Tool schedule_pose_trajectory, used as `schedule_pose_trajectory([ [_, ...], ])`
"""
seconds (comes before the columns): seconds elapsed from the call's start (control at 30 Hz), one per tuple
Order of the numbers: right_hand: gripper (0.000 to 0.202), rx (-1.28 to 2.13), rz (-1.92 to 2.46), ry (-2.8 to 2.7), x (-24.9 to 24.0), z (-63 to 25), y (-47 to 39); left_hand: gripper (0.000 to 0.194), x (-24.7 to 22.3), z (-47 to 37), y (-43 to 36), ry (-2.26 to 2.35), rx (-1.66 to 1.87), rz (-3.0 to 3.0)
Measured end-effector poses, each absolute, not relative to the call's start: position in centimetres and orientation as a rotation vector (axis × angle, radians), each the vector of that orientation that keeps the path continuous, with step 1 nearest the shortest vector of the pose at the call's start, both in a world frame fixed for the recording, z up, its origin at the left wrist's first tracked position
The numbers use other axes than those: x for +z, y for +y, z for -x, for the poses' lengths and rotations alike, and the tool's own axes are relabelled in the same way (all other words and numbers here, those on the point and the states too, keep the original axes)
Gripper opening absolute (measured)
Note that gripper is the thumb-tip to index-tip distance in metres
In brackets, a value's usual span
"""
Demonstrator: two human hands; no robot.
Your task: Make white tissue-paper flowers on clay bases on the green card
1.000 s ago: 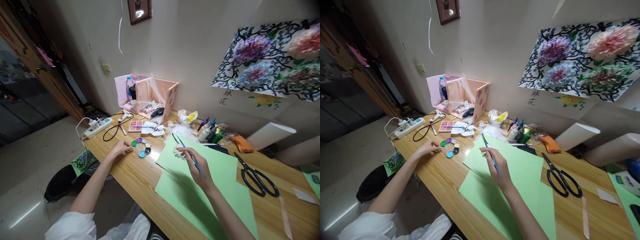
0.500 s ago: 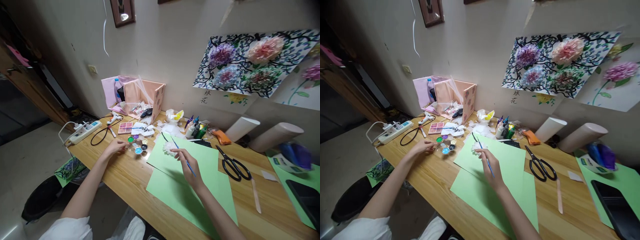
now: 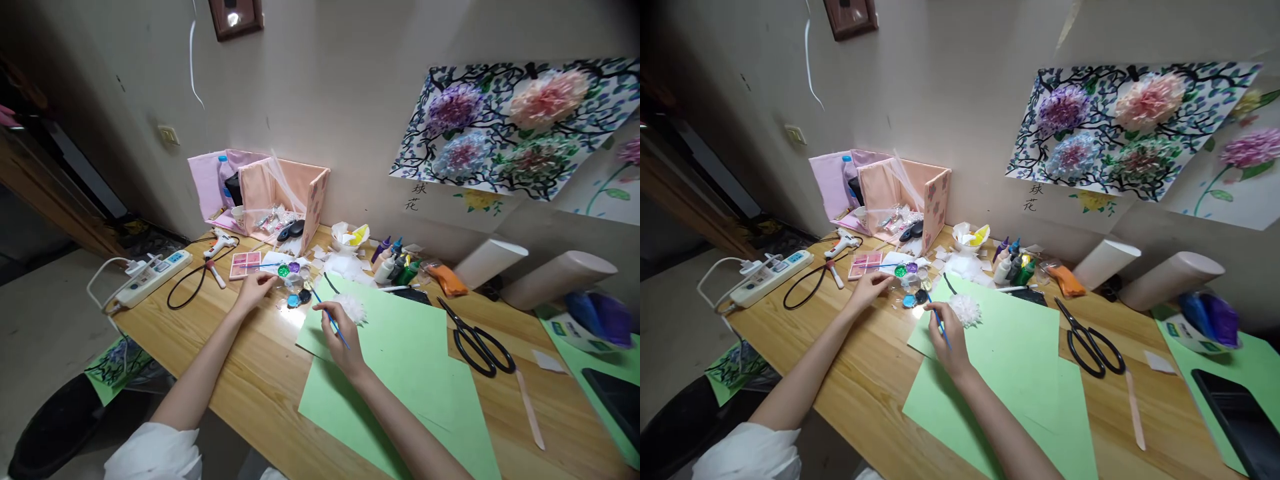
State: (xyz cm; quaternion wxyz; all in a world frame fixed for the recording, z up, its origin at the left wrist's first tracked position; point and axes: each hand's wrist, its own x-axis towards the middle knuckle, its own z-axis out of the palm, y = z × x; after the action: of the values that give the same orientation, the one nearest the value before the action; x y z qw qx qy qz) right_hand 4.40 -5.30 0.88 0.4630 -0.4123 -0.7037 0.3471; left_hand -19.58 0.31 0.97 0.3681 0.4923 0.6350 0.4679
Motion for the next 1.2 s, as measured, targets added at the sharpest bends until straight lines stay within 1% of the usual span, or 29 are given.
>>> schedule_pose_trajectory([
  [0.17,0.023,0.73,0.996,-1.79,-0.9,-3.9,-4.8,0.043,-0.3,19.8,0.4,1.598,1.228,-1.287],
  [0.33,0.018,0.741,1.108,-1.765,-1.8,-4.0,-4.9,0.035,-1.1,19.3,0.6,1.581,1.209,-1.358],
  [0.47,0.022,0.746,1.159,-1.715,-1.9,-3.9,-4.7,0.032,-1.4,19.1,0.5,1.615,1.186,-1.415],
  [0.73,0.021,0.812,1.201,-1.775,-1.5,-4.0,-4.5,0.027,-1.1,18.8,0.4,1.681,1.136,-1.536],
  [0.9,0.022,0.802,1.166,-1.725,-1.6,-4.2,-4.5,0.026,-0.7,18.6,0.2,1.715,1.111,-1.612],
  [1.07,0.021,0.848,1.139,-1.798,-1.5,-4.1,-4.4,0.028,-0.6,18.5,0.1,1.754,1.093,-1.668],
  [1.2,0.022,0.848,1.139,-1.724,-1.3,-4.1,-4.3,0.028,-0.6,18.5,0.2,1.768,1.083,-1.703],
])
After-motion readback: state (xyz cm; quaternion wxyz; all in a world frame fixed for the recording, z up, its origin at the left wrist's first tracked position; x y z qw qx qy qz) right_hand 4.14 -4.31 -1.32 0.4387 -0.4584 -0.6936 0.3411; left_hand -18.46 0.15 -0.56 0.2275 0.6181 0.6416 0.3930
